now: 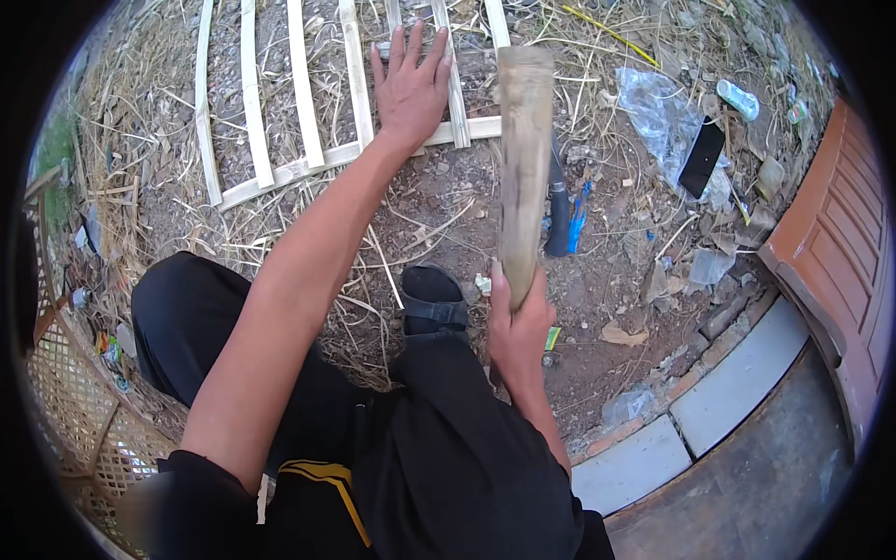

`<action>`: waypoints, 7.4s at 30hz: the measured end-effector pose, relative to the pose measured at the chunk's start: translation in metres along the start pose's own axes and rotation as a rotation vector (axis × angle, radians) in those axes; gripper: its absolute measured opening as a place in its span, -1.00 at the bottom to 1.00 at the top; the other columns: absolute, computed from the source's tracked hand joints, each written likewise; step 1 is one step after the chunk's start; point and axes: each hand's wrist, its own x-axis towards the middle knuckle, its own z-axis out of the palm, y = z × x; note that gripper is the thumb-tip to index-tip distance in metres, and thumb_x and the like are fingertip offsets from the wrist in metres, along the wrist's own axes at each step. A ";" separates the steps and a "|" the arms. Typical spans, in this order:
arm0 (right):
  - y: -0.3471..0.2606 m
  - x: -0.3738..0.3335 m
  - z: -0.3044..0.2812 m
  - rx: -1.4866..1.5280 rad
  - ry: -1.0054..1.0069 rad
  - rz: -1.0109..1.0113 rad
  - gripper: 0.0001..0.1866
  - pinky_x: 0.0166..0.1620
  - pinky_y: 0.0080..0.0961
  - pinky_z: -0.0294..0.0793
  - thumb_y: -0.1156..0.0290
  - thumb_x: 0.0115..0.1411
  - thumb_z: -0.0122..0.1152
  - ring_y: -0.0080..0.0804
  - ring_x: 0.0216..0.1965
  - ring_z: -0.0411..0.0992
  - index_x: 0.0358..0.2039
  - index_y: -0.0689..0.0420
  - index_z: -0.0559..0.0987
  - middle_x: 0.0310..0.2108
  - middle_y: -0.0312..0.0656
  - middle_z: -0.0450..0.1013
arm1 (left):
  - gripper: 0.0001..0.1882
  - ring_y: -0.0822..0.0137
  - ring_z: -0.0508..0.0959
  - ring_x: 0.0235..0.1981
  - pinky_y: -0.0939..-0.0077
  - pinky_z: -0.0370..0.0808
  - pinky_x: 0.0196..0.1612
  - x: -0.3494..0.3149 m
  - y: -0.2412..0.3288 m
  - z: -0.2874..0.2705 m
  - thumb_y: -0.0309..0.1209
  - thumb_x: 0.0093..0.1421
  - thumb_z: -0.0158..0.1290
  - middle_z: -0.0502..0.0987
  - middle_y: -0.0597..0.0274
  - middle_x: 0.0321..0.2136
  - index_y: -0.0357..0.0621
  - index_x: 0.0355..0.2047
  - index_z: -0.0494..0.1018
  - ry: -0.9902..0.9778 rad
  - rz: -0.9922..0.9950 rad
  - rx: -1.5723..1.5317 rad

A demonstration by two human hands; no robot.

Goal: The person assembles a wood and bamboo frame by aligning short wood segments onto longer rails and securing them using small nails and a wood hammer. The person picks up individual wood pieces and nails, positioning them carefully before striking the nails with the tool to fix the structure together.

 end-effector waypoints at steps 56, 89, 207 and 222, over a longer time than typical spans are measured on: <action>0.015 0.003 0.009 -0.046 -0.053 -0.192 -0.58 -0.38 0.00 0.45 0.18 0.37 0.20 0.31 -0.42 0.54 -0.08 0.34 0.42 -0.50 0.26 0.50 | -0.54 0.05 0.13 0.47 -0.35 -0.18 0.41 0.007 -0.032 -0.022 -0.03 0.46 -0.13 0.25 0.42 0.43 0.43 0.33 0.36 -0.145 0.153 0.096; 0.011 -0.001 0.001 0.120 0.065 -0.303 -0.53 -0.39 -0.19 0.51 0.07 0.38 0.15 0.15 -0.48 0.58 -0.11 0.33 0.46 -0.57 0.14 0.49 | -0.59 0.16 0.17 0.45 -0.29 -0.23 0.41 0.008 -0.039 -0.015 -0.11 0.49 -0.16 0.37 0.45 0.36 0.32 0.28 0.43 -0.038 0.098 -0.140; 0.073 -0.003 0.026 0.303 -0.036 0.031 -0.52 -0.55 -0.36 0.42 0.01 0.45 0.06 -0.40 -0.67 0.47 -0.22 0.28 0.56 -0.66 -0.16 0.45 | -0.26 0.14 0.41 0.03 0.02 0.09 0.23 -0.037 0.002 -0.127 -0.24 0.14 0.29 0.50 0.18 -0.09 0.01 0.33 0.32 -0.515 0.401 0.142; 0.046 0.004 0.025 0.375 -0.095 -0.066 -0.61 -0.58 -0.41 0.40 0.12 0.44 0.12 -0.47 -0.68 0.45 -0.20 0.27 0.54 -0.65 -0.20 0.43 | -0.53 0.42 0.67 -0.28 0.22 0.33 0.22 0.077 0.026 -0.316 -0.49 -0.01 0.38 0.73 0.38 -0.33 0.08 -0.03 0.67 -0.254 0.722 0.118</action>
